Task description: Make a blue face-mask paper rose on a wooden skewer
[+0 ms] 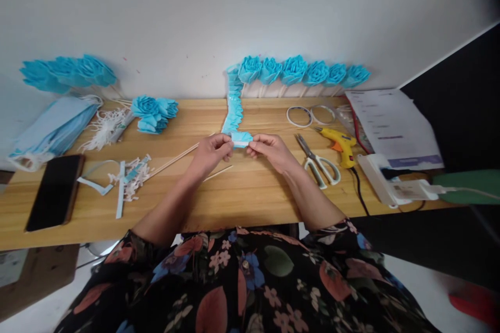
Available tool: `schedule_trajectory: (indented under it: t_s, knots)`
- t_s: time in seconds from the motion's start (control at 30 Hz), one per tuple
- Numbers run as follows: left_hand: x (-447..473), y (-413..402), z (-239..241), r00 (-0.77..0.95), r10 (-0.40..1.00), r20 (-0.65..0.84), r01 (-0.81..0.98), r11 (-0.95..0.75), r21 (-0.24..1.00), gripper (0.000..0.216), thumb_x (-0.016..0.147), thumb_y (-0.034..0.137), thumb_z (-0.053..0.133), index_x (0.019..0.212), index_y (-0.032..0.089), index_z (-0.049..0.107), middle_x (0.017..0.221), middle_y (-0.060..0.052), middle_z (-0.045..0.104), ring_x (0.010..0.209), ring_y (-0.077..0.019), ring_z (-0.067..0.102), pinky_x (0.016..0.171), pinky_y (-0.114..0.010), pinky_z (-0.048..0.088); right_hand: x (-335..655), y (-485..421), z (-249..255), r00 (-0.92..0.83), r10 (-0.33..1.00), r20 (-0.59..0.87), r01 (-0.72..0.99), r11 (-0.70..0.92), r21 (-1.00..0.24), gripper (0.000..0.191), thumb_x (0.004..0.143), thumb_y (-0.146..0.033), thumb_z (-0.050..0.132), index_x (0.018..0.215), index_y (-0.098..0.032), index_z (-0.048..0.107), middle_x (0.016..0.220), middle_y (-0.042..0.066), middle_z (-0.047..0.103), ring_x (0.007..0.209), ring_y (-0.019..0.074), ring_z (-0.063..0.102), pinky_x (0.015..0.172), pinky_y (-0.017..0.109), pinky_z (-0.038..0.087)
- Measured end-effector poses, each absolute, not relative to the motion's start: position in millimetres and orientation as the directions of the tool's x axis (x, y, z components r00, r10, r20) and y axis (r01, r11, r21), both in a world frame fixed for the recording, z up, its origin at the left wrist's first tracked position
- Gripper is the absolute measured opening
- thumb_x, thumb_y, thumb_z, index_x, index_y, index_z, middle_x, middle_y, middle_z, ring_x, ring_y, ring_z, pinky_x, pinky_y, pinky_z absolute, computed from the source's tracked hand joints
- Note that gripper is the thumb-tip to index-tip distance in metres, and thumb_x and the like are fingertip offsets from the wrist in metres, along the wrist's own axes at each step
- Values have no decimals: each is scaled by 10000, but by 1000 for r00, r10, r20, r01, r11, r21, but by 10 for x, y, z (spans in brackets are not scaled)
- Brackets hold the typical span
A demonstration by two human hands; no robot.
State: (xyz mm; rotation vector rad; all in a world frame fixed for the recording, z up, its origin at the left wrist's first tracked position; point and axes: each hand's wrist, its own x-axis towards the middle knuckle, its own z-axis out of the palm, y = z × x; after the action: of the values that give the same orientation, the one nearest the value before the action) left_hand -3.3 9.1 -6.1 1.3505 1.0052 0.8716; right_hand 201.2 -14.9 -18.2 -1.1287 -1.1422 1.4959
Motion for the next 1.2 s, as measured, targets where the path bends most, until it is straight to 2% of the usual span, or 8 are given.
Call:
schedule_trajectory:
  t_s: [0.23, 0.3, 0.4, 0.5, 0.63, 0.83, 0.97, 1.2]
  knots:
    - [-25, 105, -91, 321, 946, -31, 68, 9, 998, 205, 747, 355, 645, 667, 174, 592, 575, 11, 591, 492, -93, 512, 525, -228, 434, 1982, -142, -204, -174, 980, -101, -144, -127, -981, 341, 691, -503, 860, 707, -196, 713, 701, -3, 713, 590, 87, 570, 610, 246, 465]
    - [-14, 66, -71, 219, 974, 59, 103, -83, 991, 183, 789, 352, 642, 742, 178, 609, 595, 24, 578, 512, -94, 502, 517, -220, 406, 1969, -144, -213, -157, 985, -75, -144, -98, -985, 345, 699, -510, 852, 704, -197, 707, 699, -2, 709, 590, 90, 563, 608, 249, 461]
    - [14, -50, -27, 33, 954, 297, 232, -296, 926, 165, 863, 345, 646, 823, 187, 621, 614, 41, 550, 543, -89, 474, 525, -212, 358, 1950, -147, -220, -108, 993, -54, -148, -70, -987, 354, 707, -518, 844, 715, -193, 705, 693, -1, 697, 585, 95, 556, 605, 253, 456]
    - [50, -165, -11, 120, 892, 435, 371, -447, 814, 167, 900, 317, 631, 803, 184, 653, 608, 37, 550, 545, -90, 462, 549, -232, 337, 1930, -147, -222, -81, 996, -46, -140, -57, -988, 356, 702, -517, 847, 712, -189, 709, 688, -4, 683, 587, 95, 553, 612, 254, 453]
    - [89, -191, -62, 255, 880, 400, 480, -474, 738, 142, 902, 273, 612, 854, 189, 716, 603, 29, 568, 543, -104, 466, 561, -254, 322, 1901, -150, -245, -78, 996, -42, -123, -51, -991, 370, 691, -532, 849, 708, -194, 700, 692, -4, 674, 602, 103, 548, 620, 259, 454]
    - [94, -130, -126, 217, 932, 290, 534, -362, 764, 141, 891, 287, 636, 964, 193, 711, 564, 57, 510, 507, -105, 448, 547, -255, 294, 1870, -165, -265, -69, 998, 8, -15, 7, -1000, 327, 752, -504, 777, 710, -196, 678, 647, -15, 625, 586, 109, 500, 586, 260, 395]
    - [88, -133, -118, 223, 937, 268, 544, -348, 764, 143, 900, 308, 641, 954, 193, 706, 574, 53, 509, 515, -108, 454, 549, -257, 299, 1856, -187, -212, -47, 995, 87, 107, 92, -990, 249, 768, -416, 722, 689, -193, 644, 619, -32, 554, 585, 104, 443, 571, 259, 341]
    - [93, -133, -109, 225, 939, 260, 596, -344, 725, 158, 896, 322, 648, 916, 189, 731, 577, 34, 532, 531, -115, 468, 558, -264, 298, 1837, -199, -208, -36, 982, 184, 281, 187, -941, 223, 792, -388, 646, 685, -193, 636, 624, -19, 574, 595, 112, 451, 582, 261, 358]
